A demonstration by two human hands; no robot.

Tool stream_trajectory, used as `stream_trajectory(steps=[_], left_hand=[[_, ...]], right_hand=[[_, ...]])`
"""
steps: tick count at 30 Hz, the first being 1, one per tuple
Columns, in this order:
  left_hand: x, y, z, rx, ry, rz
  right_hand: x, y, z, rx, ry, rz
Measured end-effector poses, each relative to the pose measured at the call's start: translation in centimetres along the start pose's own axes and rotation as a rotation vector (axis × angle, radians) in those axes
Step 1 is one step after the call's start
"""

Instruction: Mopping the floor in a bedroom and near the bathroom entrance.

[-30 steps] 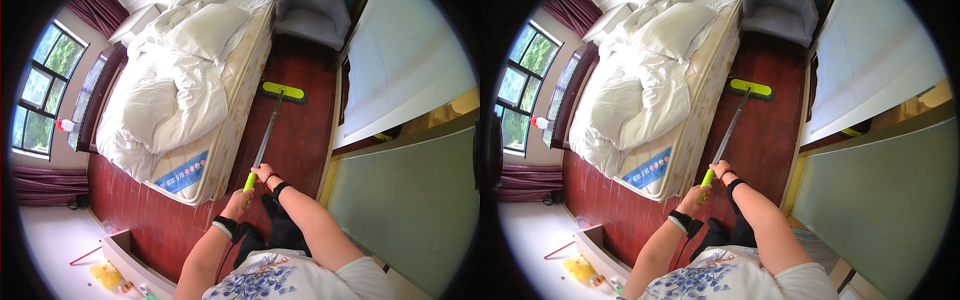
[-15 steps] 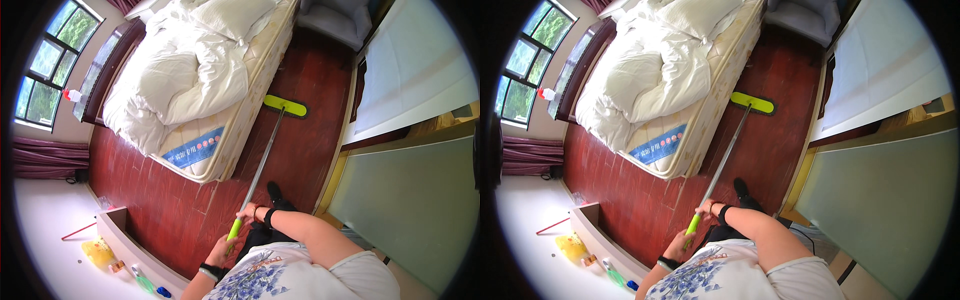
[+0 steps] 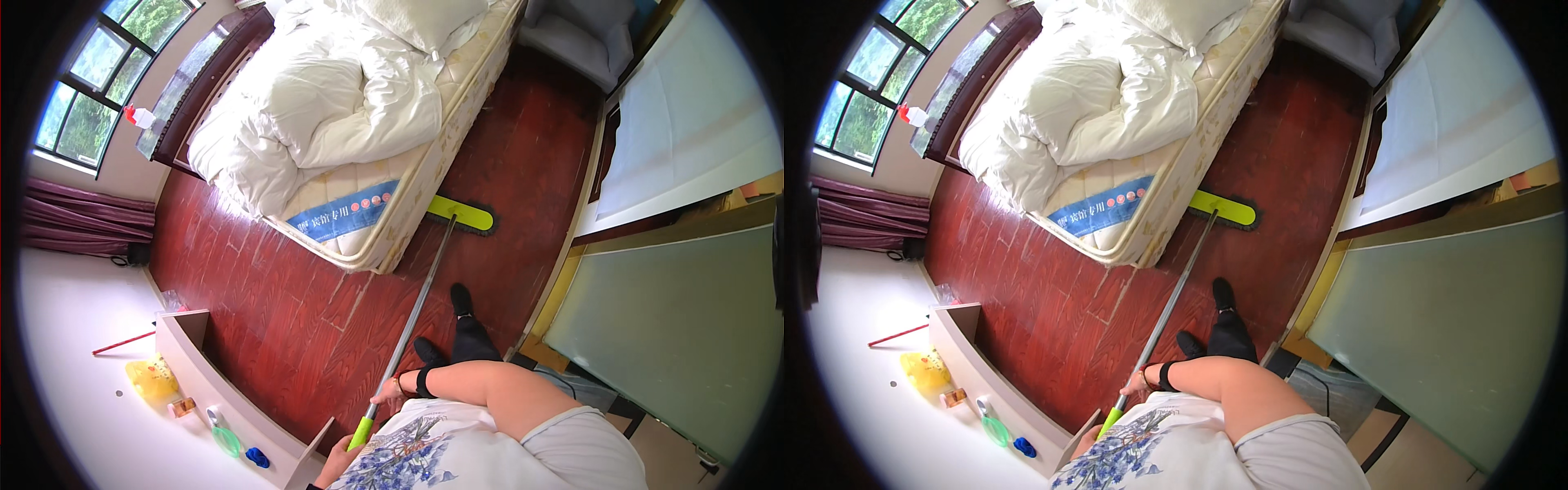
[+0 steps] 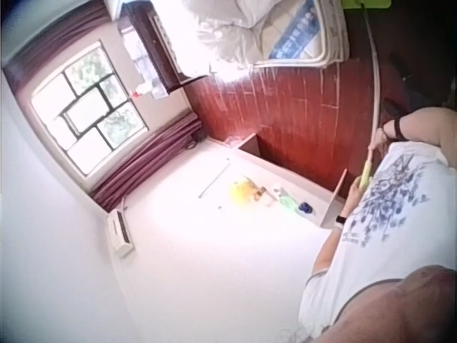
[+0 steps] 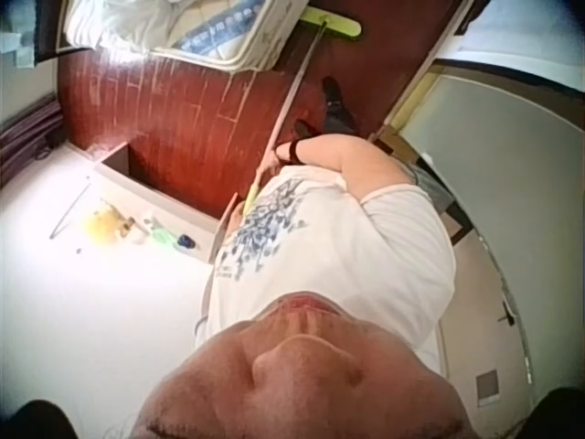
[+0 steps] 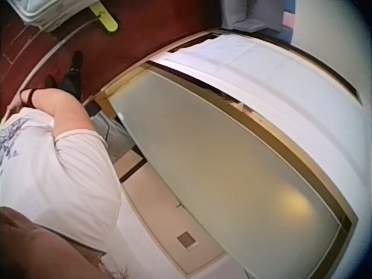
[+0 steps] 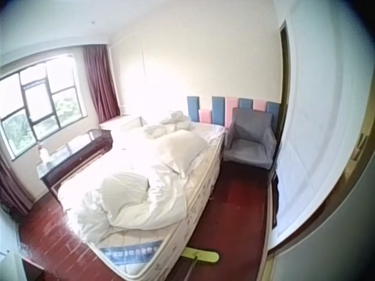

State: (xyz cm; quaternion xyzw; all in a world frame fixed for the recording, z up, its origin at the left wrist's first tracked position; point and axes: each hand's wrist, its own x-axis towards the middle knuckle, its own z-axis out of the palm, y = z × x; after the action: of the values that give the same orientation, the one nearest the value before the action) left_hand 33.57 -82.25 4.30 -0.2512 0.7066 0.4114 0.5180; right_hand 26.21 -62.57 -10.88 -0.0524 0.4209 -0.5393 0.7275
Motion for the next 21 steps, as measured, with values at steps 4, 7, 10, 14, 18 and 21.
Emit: stream_trajectory(steps=[4, 7, 10, 14, 18, 21], left_hand=[[1.1, 4.7, 0.9, 0.066, 0.000, 0.184], [1.2, 8.7, 1.6, -0.094, -0.064, 0.029], [3.5, 10.8, 1.7, -0.199, -0.132, 0.017], [6.3, 16.3, 3.1, -0.234, -0.197, -0.005], [10.3, 21.4, 5.6, -0.180, -0.245, 0.062], [12.8, 25.9, 7.8, -0.178, -0.285, 0.112]], right_hand=[[-1.9, 0.0, -2.3, 0.372, 0.106, 0.111], [-3.4, 0.0, -4.0, 0.473, 0.128, 0.036], [-5.2, -0.2, -6.2, 0.571, 0.221, -0.136], [-8.2, -1.1, -9.1, 0.729, 0.512, -0.265], [-11.1, -0.2, -13.8, 0.930, 0.645, -0.468], [-13.9, -0.1, -16.8, 0.977, 0.741, -0.561]])
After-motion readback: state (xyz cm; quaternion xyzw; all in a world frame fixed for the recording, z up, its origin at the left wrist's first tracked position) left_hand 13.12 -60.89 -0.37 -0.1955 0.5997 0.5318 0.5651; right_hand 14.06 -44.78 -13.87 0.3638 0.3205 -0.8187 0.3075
